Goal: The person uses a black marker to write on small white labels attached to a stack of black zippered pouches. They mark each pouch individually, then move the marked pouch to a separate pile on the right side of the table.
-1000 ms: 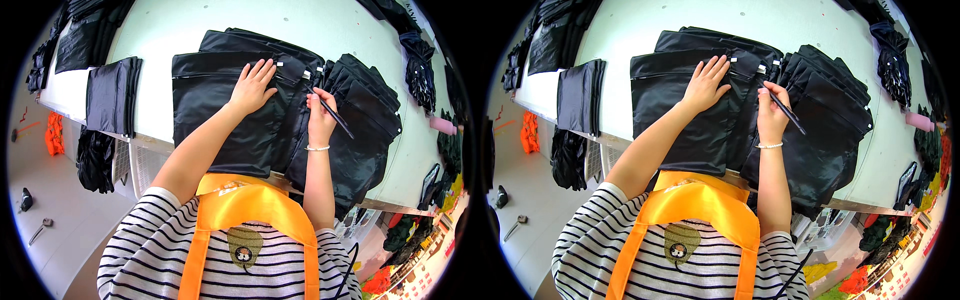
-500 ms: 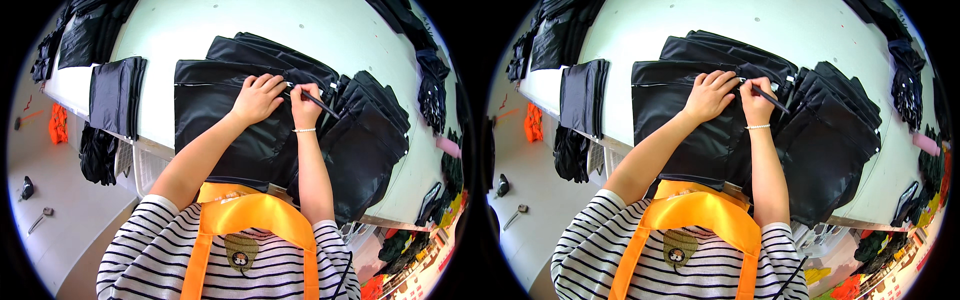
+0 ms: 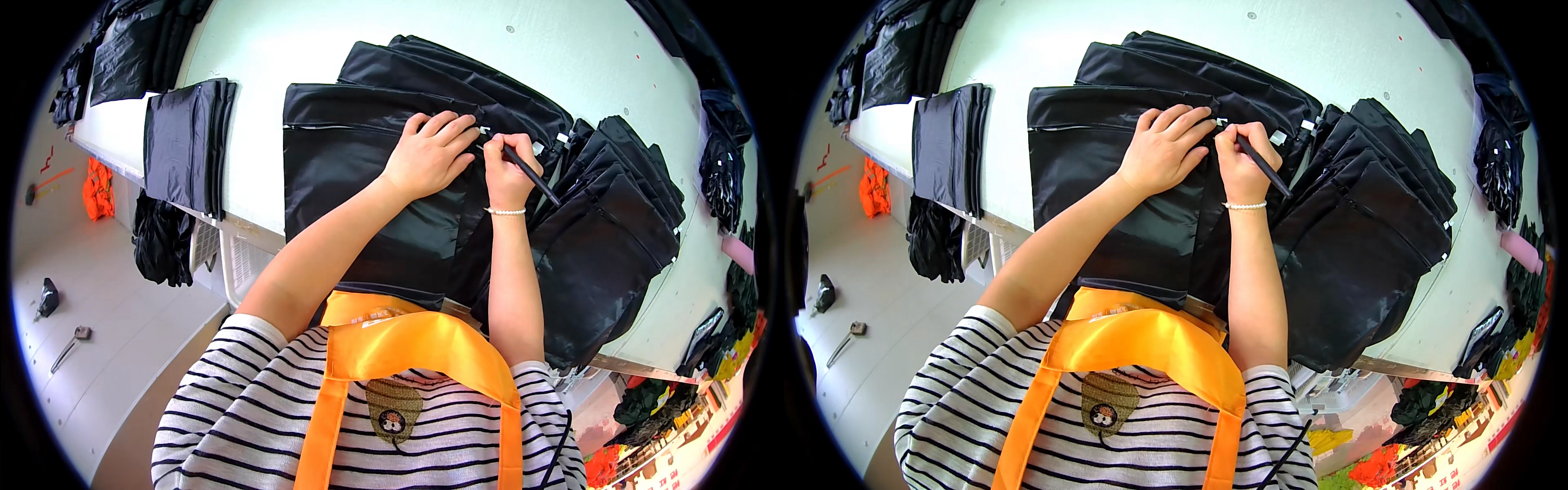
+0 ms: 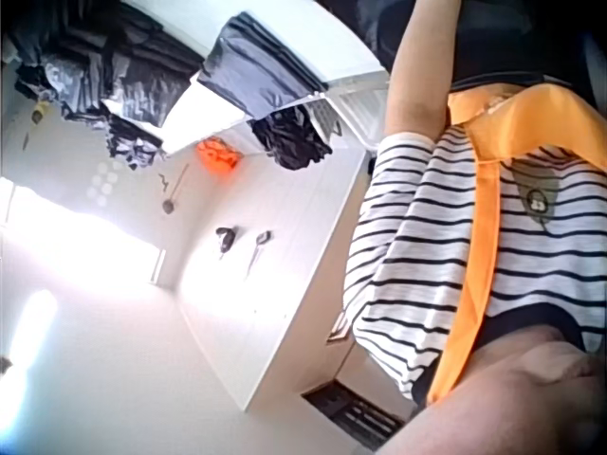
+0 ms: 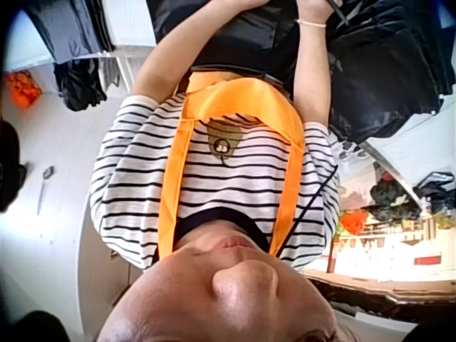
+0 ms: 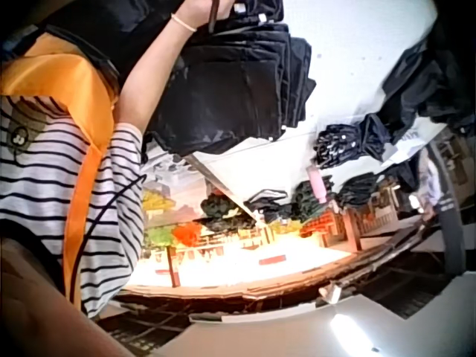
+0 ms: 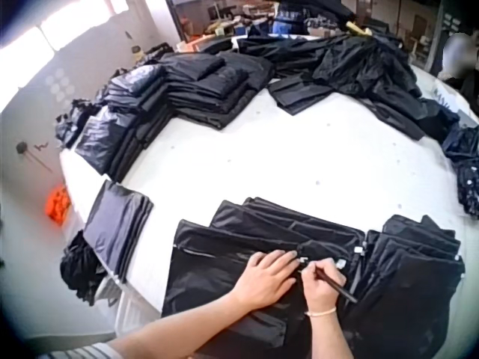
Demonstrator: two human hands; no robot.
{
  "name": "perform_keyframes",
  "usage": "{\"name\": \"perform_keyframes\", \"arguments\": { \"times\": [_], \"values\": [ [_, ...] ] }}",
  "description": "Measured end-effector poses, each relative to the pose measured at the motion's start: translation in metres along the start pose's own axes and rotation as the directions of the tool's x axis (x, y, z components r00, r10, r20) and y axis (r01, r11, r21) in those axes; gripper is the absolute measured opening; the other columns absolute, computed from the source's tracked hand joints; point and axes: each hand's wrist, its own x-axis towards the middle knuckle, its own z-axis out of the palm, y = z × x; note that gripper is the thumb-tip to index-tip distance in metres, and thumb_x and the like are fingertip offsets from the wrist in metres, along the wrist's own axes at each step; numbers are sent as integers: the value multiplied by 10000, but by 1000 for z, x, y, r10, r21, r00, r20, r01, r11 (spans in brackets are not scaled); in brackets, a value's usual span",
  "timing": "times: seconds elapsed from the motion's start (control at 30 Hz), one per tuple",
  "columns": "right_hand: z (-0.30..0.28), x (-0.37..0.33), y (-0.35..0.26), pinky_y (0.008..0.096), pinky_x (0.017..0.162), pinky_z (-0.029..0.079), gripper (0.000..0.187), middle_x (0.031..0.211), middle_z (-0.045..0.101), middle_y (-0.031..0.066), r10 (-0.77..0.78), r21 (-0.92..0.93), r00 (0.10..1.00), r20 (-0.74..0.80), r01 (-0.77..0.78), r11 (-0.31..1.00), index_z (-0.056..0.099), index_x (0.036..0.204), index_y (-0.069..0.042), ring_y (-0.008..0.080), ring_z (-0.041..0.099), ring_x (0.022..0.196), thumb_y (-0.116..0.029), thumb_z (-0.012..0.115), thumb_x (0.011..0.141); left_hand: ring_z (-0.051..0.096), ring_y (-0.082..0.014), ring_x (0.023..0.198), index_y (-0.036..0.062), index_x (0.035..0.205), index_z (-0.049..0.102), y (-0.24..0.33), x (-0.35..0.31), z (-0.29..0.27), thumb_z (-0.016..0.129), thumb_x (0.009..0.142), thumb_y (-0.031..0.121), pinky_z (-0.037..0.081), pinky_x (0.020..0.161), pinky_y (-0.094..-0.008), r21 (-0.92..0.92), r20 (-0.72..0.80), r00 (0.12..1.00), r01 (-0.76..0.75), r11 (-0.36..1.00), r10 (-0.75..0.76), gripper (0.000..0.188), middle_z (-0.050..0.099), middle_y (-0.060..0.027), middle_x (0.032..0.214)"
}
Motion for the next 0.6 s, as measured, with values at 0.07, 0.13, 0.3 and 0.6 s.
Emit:
{"name": "perform_keyframes", "arguments": {
  "times": [0.07,0.13,0.3,0.6],
  "values": [
    [-1,-1,3,222,471,413,159,555,532,29,12,6,1000,15,-13,1000,561,724,-35,86,503,467,-37,700,801,478,-197,1233,164,1255,611,0,1,-1,581,920,314,339,1002,-407,8,5,1000,1,1000,-1,369,537,4,1357],
    [-1,-1,3,221,470,409,158,555,530,26,15,0,1000,19,-15,1000,561,722,-35,81,497,468,-39,697,803,477,-197,1234,163,1255,611,0,1,-1,579,920,317,340,1002,-407,11,6,1000,-1,1000,1,369,536,5,1359],
    [-3,-3,6,220,472,406,156,557,535,12,84,107,996,-43,-79,991,562,723,-30,72,492,478,-41,695,805,478,-196,1233,178,1249,613,0,0,0,581,921,325,341,999,-409,24,-5,1000,0,1000,0,362,534,5,1358],
    [-2,-1,-2,222,483,429,131,565,564,29,16,0,1000,-18,-16,1000,584,744,-27,86,525,480,-46,696,809,480,-198,1216,205,1242,620,1,1,2,583,919,334,343,981,-420,44,-7,1000,0,999,0,350,534,5,1336]
  ]
}}
